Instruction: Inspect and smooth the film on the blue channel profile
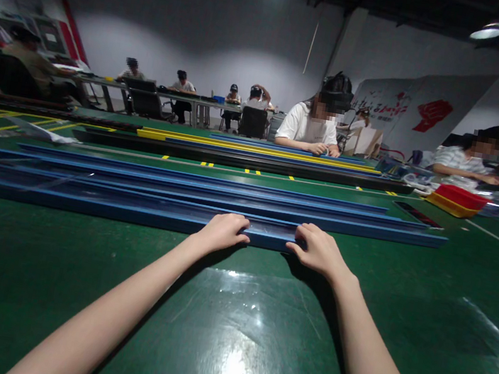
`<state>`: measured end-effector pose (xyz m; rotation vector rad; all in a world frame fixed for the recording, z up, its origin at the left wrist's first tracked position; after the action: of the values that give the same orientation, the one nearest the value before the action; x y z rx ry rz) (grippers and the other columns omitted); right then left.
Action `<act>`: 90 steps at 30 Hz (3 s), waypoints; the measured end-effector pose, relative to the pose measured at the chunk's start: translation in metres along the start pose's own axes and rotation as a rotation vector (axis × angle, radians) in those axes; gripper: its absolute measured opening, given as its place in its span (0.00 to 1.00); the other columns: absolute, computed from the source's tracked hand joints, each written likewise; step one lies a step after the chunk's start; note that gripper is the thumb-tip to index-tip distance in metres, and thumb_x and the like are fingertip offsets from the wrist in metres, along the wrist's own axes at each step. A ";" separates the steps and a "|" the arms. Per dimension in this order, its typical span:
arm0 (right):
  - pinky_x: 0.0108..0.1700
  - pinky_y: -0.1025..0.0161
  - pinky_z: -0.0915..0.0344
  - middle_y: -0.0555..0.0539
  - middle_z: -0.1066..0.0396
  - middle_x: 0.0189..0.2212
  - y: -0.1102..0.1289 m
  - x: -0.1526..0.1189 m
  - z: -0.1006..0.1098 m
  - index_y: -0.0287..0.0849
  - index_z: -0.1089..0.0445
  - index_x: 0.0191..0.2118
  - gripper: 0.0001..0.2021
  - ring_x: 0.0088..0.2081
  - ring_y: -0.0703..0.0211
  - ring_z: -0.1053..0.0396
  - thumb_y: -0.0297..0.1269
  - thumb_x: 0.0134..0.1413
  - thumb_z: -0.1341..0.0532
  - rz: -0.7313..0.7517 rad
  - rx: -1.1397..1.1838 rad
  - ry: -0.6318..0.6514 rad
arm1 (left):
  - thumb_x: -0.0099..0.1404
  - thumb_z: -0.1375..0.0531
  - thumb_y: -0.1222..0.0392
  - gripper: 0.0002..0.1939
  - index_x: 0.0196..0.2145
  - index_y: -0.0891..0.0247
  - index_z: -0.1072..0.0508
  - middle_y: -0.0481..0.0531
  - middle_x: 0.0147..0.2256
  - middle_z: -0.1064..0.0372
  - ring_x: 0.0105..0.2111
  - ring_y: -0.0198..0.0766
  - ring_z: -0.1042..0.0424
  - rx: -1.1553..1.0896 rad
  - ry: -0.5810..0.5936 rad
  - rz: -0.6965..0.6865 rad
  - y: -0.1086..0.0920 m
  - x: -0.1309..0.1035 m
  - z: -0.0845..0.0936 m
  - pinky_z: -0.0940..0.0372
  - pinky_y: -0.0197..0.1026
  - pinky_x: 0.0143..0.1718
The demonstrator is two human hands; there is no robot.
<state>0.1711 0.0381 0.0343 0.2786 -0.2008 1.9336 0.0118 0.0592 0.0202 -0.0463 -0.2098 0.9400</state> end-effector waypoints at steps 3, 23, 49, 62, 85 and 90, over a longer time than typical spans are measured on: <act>0.34 0.65 0.47 0.46 0.33 0.32 0.013 0.003 -0.002 0.42 0.36 0.31 0.12 0.35 0.58 0.38 0.46 0.52 0.45 0.047 0.004 -0.030 | 0.59 0.44 0.53 0.10 0.36 0.60 0.31 0.51 0.38 0.30 0.40 0.40 0.32 0.003 -0.002 0.003 0.000 0.000 0.000 0.40 0.36 0.35; 0.34 0.65 0.46 0.46 0.32 0.33 0.020 0.008 -0.011 0.41 0.36 0.32 0.11 0.36 0.58 0.37 0.45 0.53 0.44 0.065 0.000 -0.056 | 0.59 0.44 0.53 0.11 0.37 0.62 0.29 0.51 0.38 0.30 0.39 0.41 0.32 -0.015 -0.012 -0.001 -0.001 -0.001 -0.001 0.38 0.37 0.37; 0.38 0.65 0.41 0.43 0.30 0.40 0.019 0.007 -0.022 0.42 0.34 0.45 0.16 0.40 0.57 0.32 0.45 0.57 0.49 0.071 0.064 0.027 | 0.62 0.47 0.52 0.13 0.37 0.61 0.28 0.53 0.38 0.28 0.39 0.44 0.29 0.016 0.022 -0.055 -0.002 0.000 -0.006 0.39 0.38 0.35; 0.39 0.66 0.42 0.43 0.30 0.40 0.019 0.008 -0.024 0.41 0.35 0.41 0.13 0.41 0.56 0.33 0.44 0.56 0.48 0.075 0.076 0.029 | 0.59 0.44 0.52 0.13 0.39 0.61 0.32 0.52 0.37 0.29 0.38 0.43 0.30 -0.055 -0.004 0.007 0.004 0.000 -0.002 0.40 0.38 0.34; 0.32 0.66 0.47 0.45 0.33 0.32 0.021 0.008 -0.016 0.41 0.36 0.33 0.13 0.33 0.59 0.36 0.46 0.56 0.48 0.102 0.042 -0.057 | 0.55 0.40 0.51 0.13 0.27 0.63 0.35 0.48 0.29 0.35 0.30 0.36 0.36 -0.152 -0.119 -0.021 0.007 0.002 0.002 0.45 0.35 0.29; 0.34 0.65 0.46 0.45 0.33 0.32 0.029 0.007 -0.013 0.41 0.37 0.32 0.10 0.35 0.58 0.36 0.43 0.55 0.47 0.112 -0.003 -0.074 | 0.55 0.40 0.50 0.13 0.27 0.63 0.35 0.48 0.29 0.35 0.29 0.36 0.35 -0.128 -0.122 0.008 0.010 0.002 0.001 0.46 0.35 0.28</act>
<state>0.1403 0.0372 0.0236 0.3439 -0.2731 2.0356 0.0047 0.0663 0.0201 -0.1085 -0.3828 0.9373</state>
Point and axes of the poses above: each hand's wrist, its own x-axis towards the middle knuckle, its own z-axis out of the back of the hand, y = z × x, the point moved 9 cm from there along x, towards the middle knuckle
